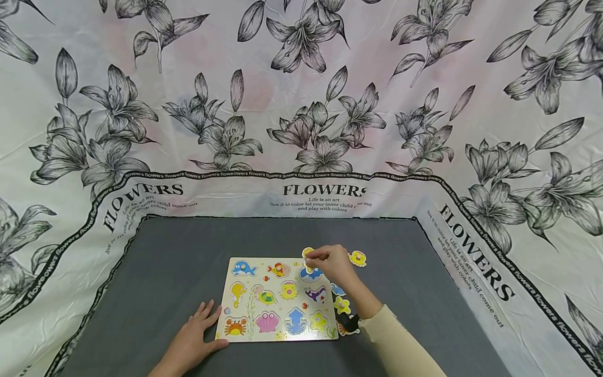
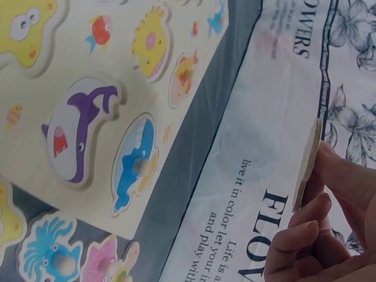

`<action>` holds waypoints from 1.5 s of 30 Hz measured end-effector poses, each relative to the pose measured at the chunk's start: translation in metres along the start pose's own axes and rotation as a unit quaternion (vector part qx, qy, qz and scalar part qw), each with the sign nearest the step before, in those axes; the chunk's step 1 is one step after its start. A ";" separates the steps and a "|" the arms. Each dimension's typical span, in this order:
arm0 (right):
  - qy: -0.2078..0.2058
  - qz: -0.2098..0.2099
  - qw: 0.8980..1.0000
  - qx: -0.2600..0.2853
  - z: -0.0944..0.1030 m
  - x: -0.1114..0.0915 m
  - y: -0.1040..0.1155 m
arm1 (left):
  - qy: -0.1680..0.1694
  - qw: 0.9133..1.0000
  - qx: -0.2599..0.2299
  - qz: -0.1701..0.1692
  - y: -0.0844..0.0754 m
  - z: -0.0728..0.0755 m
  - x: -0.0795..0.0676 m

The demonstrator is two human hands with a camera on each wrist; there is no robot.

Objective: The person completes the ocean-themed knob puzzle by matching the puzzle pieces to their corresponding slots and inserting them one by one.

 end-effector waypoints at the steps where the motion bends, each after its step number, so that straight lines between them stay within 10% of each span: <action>1: 0.001 -0.002 1.000 0.001 -0.001 0.000 0.001 | 0.000 1.000 0.000 -0.001 0.000 0.000 0.000; 45: 0.040 0.031 0.999 0.002 -0.054 -0.001 0.033 | 0.000 1.000 0.008 -0.008 -0.002 0.001 0.001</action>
Point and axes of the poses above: each hand's wrist, its own x-axis towards the middle knuckle, its own z-axis out of the back of the hand, y = z × x, the point moved 10 cm from there along x, towards the middle knuckle, and after that the axes turned 10 degrees about -y, right-handed, at the moved point
